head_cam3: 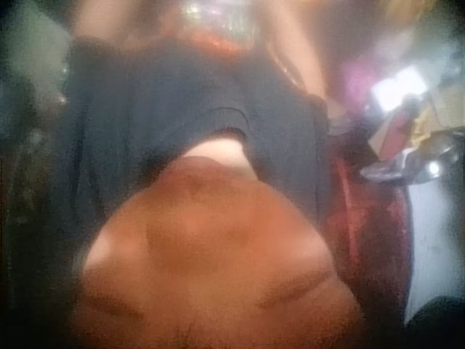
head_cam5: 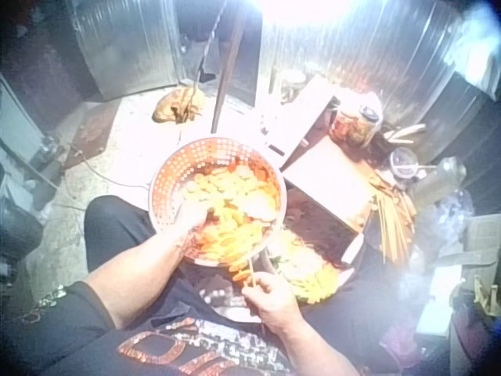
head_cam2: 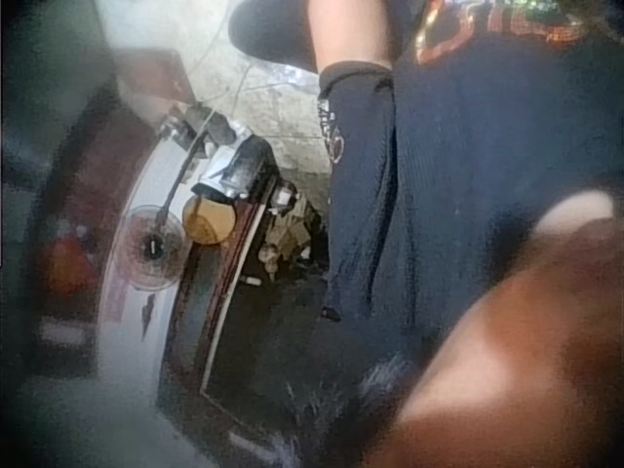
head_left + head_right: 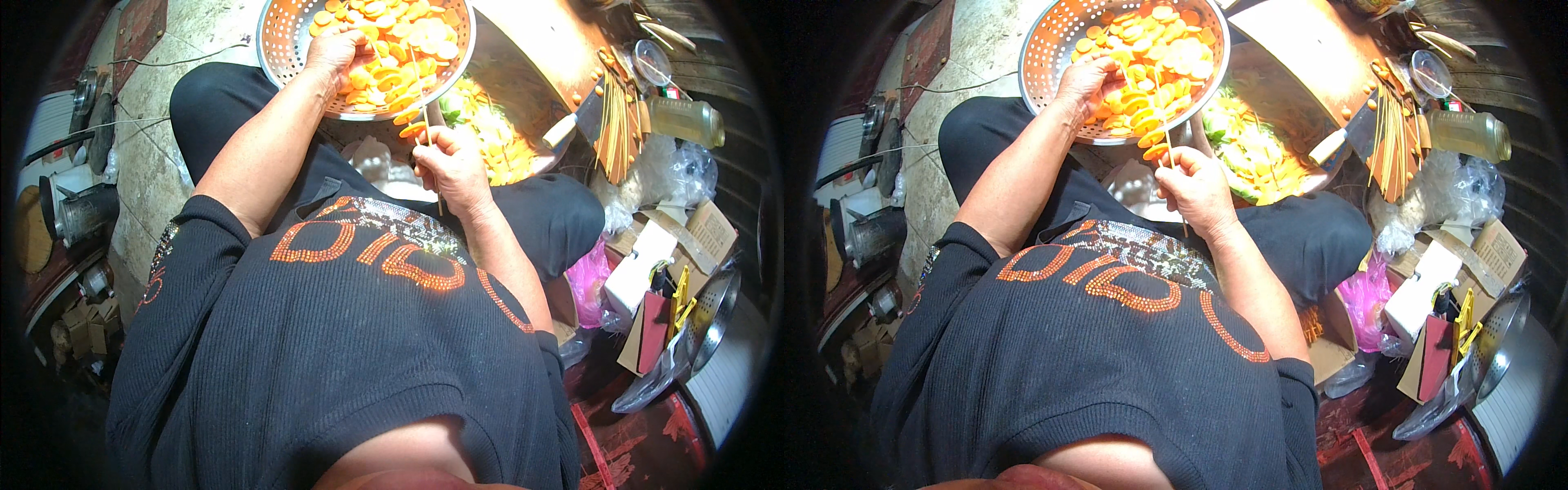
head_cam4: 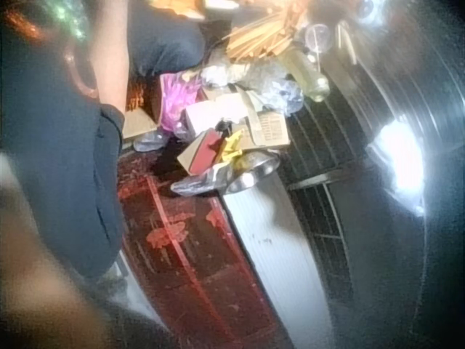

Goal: The person sits on the floor and threads sliced orange vegetables onto wooden skewers one by one. They pick slices from a colander and insert them into the skewer, then place the completed skewers on a nearby surface.

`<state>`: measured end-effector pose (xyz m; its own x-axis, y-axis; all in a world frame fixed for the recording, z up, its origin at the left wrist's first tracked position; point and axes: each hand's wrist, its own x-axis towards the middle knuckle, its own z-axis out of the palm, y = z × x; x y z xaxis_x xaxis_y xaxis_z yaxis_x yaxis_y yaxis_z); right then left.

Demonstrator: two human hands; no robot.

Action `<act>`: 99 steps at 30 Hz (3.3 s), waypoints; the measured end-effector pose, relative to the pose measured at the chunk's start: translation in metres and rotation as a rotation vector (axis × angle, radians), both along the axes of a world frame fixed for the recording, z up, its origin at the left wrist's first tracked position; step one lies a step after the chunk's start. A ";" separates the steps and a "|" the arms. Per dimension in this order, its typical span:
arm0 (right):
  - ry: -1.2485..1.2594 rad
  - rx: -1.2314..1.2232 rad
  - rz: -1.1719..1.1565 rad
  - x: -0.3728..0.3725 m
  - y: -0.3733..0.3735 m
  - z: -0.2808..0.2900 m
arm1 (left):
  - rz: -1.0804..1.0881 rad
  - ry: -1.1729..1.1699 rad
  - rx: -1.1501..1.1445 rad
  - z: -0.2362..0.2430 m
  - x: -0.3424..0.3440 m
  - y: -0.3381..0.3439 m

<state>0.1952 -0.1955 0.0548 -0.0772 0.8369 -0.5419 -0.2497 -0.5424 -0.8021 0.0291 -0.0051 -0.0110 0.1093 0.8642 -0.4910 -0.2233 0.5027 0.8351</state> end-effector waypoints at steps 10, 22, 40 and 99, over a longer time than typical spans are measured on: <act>0.058 -0.054 -0.008 0.002 -0.005 0.003 | -0.146 0.163 0.170 0.008 -0.003 -0.001; 0.097 -0.036 -0.125 0.005 -0.014 0.012 | -0.414 0.108 0.208 0.036 0.001 -0.026; 0.088 0.031 -0.126 0.000 -0.016 0.015 | -0.376 0.151 0.276 0.055 -0.010 -0.042; -0.003 0.075 -0.016 -0.003 -0.014 0.012 | -0.035 0.027 -0.018 0.022 -0.018 -0.014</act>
